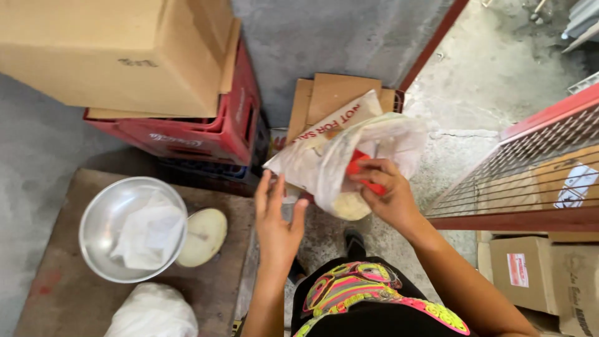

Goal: Scooping fertilizer powder into bags and weighing them on a scale.

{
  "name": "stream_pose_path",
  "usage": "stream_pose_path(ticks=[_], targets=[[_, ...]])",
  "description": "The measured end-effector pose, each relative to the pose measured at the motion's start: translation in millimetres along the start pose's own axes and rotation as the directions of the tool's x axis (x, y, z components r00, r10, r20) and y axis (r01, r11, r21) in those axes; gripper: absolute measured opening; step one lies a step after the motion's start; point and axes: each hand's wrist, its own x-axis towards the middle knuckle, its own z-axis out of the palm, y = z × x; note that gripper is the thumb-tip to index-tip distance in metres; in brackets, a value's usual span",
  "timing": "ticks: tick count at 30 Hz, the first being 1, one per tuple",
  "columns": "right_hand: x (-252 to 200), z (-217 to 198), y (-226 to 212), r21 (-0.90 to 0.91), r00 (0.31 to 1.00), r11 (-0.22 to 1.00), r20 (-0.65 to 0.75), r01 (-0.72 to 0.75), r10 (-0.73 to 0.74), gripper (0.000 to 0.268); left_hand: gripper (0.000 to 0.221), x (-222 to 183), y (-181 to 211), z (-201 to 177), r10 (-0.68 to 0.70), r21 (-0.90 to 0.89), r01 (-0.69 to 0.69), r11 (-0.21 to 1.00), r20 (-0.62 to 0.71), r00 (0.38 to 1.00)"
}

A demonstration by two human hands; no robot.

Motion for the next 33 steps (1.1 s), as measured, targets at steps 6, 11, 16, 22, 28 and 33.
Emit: stream_pose_path(ticks=[6,11,16,22,28,33], targets=[[-46,-29,99,-0.164,0.955,0.941,-0.084,-0.295,0.284,0.034,0.083,-8,-24,114,0.121,0.151,-0.152,0.977,0.196,0.973],[-29,-13,139,-0.257,0.969,0.936,-0.004,-0.241,0.248,0.059,0.107,13,-46,159,0.032,0.357,-0.103,0.928,0.199,0.979],[-18,0,191,-0.274,0.900,0.871,0.042,-0.408,0.434,0.053,0.081,39,-58,174,-0.045,0.497,-0.066,0.865,0.208,0.977],[20,-29,150,-0.460,0.900,0.803,0.017,-0.380,0.436,0.049,0.051,78,-55,163,0.045,0.323,-0.078,0.943,0.110,0.993],[36,12,170,-0.594,0.937,0.782,0.130,-0.189,0.325,0.051,0.047,88,-41,158,-0.030,0.143,0.016,0.990,0.100,0.994],[30,-1,181,-0.670,0.912,0.732,0.212,-0.127,0.352,0.050,0.049,88,-49,153,-0.026,0.134,0.007,0.991,0.141,0.990]])
